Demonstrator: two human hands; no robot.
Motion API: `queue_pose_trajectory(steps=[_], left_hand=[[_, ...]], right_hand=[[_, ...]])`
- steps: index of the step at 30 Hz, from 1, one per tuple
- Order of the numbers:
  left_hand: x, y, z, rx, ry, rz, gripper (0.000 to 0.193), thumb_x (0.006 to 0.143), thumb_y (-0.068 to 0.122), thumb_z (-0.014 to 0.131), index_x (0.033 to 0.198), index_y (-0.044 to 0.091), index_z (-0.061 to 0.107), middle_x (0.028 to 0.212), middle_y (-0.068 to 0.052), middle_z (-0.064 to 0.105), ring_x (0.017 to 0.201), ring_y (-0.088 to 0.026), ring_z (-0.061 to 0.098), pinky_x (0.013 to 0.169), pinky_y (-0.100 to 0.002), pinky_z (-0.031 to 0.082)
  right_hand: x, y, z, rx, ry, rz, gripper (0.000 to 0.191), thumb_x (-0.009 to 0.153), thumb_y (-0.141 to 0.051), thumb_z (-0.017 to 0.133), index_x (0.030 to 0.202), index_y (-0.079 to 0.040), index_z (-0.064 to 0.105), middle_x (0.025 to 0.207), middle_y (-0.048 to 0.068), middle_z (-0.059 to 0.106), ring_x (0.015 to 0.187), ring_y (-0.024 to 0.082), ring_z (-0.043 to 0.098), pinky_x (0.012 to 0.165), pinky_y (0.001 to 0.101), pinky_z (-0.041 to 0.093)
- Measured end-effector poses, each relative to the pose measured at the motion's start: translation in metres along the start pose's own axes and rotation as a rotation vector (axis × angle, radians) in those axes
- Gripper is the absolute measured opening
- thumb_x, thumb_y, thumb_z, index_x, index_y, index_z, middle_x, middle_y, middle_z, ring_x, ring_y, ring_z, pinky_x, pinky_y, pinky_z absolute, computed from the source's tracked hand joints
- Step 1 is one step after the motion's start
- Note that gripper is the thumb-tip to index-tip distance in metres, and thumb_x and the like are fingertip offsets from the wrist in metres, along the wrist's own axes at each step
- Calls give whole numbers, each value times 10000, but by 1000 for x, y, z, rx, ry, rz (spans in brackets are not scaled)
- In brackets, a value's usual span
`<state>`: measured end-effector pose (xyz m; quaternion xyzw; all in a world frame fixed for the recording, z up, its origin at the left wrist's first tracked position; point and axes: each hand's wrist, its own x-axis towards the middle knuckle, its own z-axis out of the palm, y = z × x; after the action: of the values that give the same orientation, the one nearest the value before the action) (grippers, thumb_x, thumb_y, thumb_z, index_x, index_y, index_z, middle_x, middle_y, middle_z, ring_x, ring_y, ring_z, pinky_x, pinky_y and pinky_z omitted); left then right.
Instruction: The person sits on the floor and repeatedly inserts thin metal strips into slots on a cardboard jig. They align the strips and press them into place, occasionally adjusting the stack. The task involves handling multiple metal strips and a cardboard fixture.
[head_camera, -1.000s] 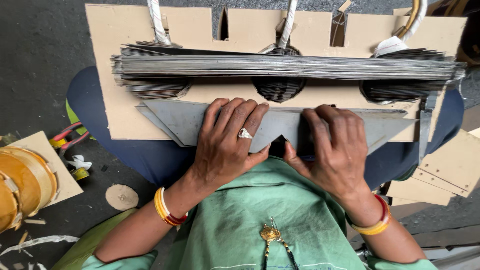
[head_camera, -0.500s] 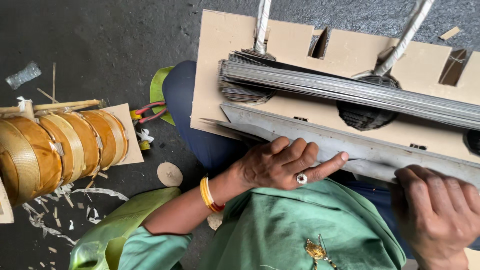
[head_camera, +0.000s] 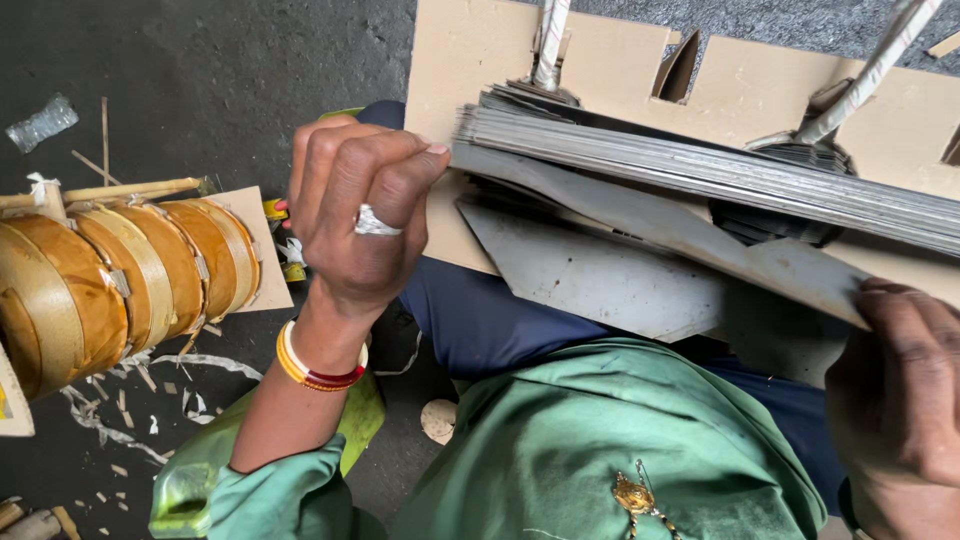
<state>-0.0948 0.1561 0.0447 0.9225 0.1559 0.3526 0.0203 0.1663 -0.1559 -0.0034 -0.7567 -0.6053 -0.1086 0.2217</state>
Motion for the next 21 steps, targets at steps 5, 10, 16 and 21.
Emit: queue_pose_trajectory(steps=[5,10,16,21], left_hand=[[22,4,0,157,-54,18,181,958,-17,799,948,41,628,921,-53,628,870,-232,583,796,-395,449],[22,4,-6,77,-99,-77,203,934,-28,828,940,51,641,908,-53,601,838,-228,560,750,-374,409],[8,13,-2,12,-81,-228,210,906,-44,795,1017,90,677,1054,-34,634,960,-208,573,827,-339,445],[-10,25,21,28,-38,-262,244,884,-35,888,1004,105,728,996,-30,610,939,-211,530,804,-330,433]], right_hand=[[17,-4,9,16,17,46,196,1058,138,567,1209,73,676,1150,198,717,1026,297,683,936,339,543],[28,-6,1,107,-27,131,179,1076,164,575,1222,84,642,1182,215,701,1072,301,680,959,330,550],[36,3,-6,21,58,124,124,1069,36,678,1187,31,636,1130,172,680,1031,287,650,913,332,515],[34,23,-20,-164,124,10,160,1048,-76,801,1095,-14,662,1079,123,718,923,277,633,876,376,433]])
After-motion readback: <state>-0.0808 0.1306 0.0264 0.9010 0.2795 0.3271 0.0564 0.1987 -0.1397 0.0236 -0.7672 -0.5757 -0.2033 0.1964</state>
